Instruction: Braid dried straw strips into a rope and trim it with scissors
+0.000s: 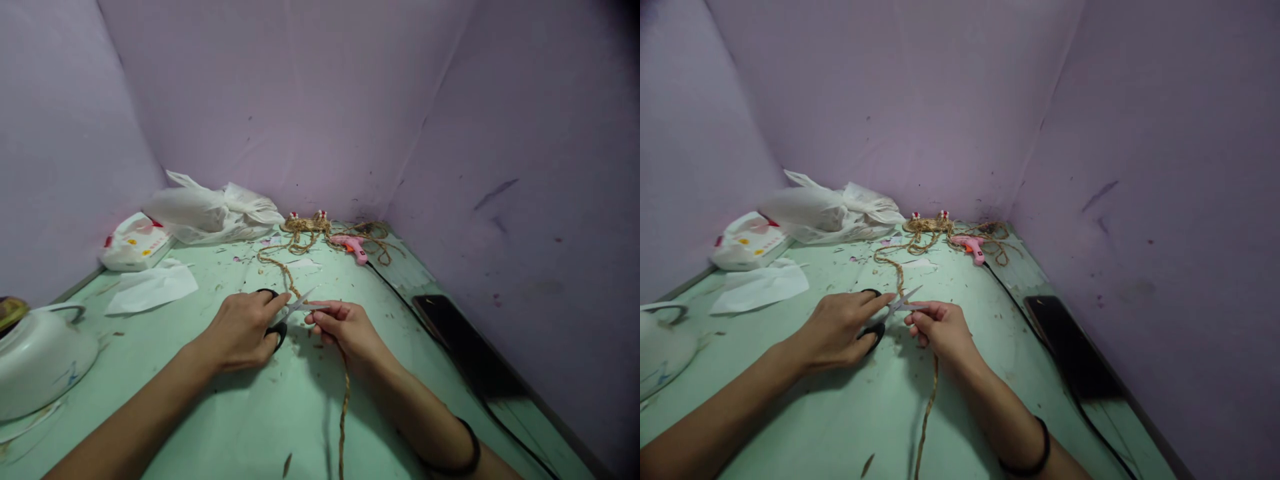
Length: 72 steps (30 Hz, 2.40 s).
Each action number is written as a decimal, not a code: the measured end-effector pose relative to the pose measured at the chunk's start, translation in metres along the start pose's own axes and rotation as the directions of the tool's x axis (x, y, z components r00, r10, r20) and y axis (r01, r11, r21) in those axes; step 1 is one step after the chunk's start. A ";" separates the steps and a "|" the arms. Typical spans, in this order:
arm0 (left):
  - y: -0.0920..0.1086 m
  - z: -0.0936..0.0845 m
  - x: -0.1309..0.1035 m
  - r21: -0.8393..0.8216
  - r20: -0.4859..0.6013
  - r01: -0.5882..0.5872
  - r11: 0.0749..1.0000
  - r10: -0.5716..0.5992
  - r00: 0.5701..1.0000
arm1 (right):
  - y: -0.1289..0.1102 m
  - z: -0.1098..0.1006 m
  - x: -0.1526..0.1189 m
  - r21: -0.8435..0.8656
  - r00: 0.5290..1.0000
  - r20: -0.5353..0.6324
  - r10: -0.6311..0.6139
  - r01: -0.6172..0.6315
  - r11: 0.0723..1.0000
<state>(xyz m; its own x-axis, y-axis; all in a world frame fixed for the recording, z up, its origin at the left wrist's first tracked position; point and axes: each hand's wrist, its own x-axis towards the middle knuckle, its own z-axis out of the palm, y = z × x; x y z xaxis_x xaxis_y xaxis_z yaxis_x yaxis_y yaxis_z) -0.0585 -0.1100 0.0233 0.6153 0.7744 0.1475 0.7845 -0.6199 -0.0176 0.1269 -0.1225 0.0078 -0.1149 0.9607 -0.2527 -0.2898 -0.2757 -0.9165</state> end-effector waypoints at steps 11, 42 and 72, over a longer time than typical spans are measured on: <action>-0.003 0.003 0.000 0.013 0.051 -0.046 0.999 0.046 0.998 | -0.005 0.001 -0.002 -0.022 0.999 -0.024 0.040 -0.040 0.999; -0.001 0.008 0.016 -0.933 0.219 0.343 0.109 -0.586 0.780 | 0.001 -0.001 -0.001 0.120 0.986 0.012 0.164 -0.165 0.979; 0.040 0.023 0.009 -0.950 0.279 0.310 0.036 -0.349 0.895 | 0.007 0.000 0.000 0.088 0.998 0.008 -0.056 0.055 0.995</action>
<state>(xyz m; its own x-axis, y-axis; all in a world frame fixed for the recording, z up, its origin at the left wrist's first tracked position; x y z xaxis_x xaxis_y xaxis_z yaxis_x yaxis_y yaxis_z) -0.0197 -0.1247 0.0016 0.2982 0.9445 -0.1380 0.1452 0.0980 0.9845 0.1248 -0.1241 0.0013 -0.1058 0.9744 -0.1982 -0.3782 -0.2238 -0.8983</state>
